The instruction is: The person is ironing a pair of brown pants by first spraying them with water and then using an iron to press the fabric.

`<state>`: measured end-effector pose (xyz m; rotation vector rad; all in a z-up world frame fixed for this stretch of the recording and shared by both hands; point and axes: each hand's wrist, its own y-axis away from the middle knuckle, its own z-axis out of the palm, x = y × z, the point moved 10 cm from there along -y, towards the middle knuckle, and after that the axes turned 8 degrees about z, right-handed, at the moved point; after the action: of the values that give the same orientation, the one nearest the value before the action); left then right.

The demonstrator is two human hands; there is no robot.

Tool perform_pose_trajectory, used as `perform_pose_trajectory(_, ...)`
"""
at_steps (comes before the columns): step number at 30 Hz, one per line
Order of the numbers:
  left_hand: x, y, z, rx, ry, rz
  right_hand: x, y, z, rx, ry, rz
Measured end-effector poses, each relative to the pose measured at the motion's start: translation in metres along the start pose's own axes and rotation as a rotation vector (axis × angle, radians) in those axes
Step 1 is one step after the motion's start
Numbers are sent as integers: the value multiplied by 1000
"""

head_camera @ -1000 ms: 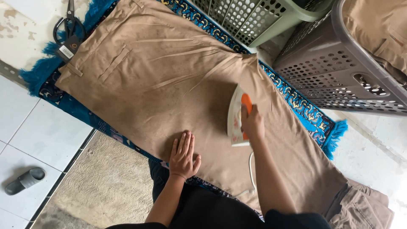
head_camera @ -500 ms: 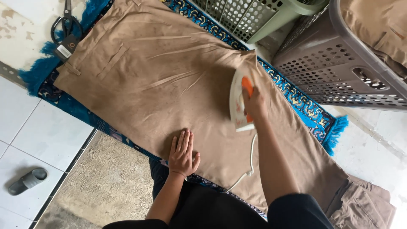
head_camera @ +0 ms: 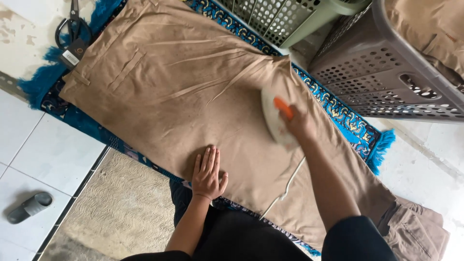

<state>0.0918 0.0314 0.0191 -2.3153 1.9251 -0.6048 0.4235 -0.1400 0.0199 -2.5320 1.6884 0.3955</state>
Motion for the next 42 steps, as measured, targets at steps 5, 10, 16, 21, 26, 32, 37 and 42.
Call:
perform_pose_trajectory(5,2,3,2,-40,-29,0,18,-62,-4,-277,-59,263)
perform_pose_trajectory(10,3,2,-3,-41,-47,-1,-5,12,18,-377,56,56)
perform_pose_trajectory(16,-11,12,-9,-35,-35,-107,-18,159,55,-616,258,125)
perform_pose_trajectory(21,-14,16,-13,-44,-50,-75,-3,129,54,-493,301,170)
perform_pose_trajectory(26,-15,14,-10,-27,-43,-83,53,-23,44,-208,233,143)
perform_pose_trajectory(32,-12,15,-12,-34,-56,-69,25,-25,21,-318,187,195)
perform_pose_trajectory(37,-15,23,0,-88,-19,-72,-26,124,9,-482,-35,130)
perform_pose_trajectory(42,-14,19,-7,-58,0,-58,41,246,71,-584,388,103)
